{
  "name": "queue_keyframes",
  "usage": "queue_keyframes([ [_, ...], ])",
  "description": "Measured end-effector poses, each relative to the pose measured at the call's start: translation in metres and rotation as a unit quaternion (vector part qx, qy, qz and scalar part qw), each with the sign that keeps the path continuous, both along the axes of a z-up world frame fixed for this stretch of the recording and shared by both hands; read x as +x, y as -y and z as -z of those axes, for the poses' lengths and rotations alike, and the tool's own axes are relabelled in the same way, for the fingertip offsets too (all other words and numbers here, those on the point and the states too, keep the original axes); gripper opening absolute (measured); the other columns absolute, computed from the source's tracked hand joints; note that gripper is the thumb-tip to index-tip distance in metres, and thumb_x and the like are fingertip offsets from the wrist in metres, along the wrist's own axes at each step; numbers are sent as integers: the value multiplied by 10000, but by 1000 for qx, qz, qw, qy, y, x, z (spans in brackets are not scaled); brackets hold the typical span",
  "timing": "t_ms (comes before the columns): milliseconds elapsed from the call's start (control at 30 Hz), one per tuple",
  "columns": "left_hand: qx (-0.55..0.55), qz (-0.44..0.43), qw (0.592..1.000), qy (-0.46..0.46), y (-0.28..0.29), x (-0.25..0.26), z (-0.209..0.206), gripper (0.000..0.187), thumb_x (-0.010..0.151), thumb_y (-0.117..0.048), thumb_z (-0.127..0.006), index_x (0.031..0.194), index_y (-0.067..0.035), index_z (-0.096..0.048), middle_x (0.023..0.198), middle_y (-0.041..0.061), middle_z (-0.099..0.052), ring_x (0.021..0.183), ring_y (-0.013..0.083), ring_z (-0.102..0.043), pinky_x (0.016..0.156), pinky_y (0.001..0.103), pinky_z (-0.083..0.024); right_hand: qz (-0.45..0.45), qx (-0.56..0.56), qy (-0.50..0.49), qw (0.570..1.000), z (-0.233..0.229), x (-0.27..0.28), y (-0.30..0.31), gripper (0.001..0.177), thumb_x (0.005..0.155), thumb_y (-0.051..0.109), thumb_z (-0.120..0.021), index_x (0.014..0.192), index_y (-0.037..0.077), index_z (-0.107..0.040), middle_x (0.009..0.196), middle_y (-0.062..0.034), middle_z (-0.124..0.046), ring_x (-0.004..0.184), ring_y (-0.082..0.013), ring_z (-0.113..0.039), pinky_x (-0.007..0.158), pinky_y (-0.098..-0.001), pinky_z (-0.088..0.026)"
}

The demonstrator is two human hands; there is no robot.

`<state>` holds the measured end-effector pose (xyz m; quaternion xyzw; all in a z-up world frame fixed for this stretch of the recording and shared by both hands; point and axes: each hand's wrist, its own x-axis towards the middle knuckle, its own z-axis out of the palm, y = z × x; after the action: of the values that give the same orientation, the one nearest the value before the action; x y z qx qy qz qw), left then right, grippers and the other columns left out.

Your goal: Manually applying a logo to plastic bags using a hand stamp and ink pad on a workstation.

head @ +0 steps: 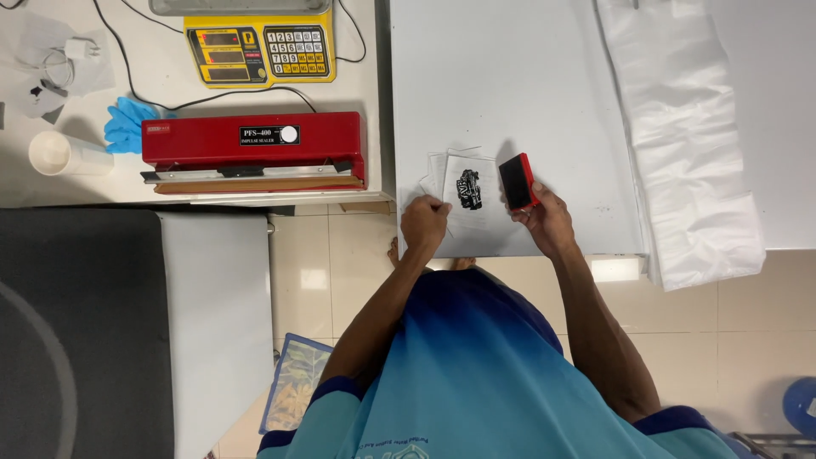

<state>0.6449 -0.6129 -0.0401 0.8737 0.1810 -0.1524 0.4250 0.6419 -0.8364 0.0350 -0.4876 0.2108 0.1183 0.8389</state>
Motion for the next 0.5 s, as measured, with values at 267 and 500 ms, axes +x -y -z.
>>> queue_keyframes([
  [267, -295, -144, 944, 21, -39, -9, -29, 204, 906, -240, -776, 987, -63, -714, 957, 108, -660, 894, 208, -662, 634, 350, -608, 7, -190, 54, 980, 32, -3, -4, 403, 988, 301, -736, 1321, 80, -683, 1051, -154, -695, 894, -215, -681, 710, -303, -614],
  [500, -342, -247, 900, 105, -86, -18, -33, 118, 888, -124, -798, 859, -105, -685, 771, -25, -550, 761, 53, -576, 558, 201, -537, -25, -544, 287, 788, -4, 5, -55, 508, 950, 220, -836, 1398, 62, -658, 1203, -189, -597, 1071, -368, -649, 777, -397, -575],
])
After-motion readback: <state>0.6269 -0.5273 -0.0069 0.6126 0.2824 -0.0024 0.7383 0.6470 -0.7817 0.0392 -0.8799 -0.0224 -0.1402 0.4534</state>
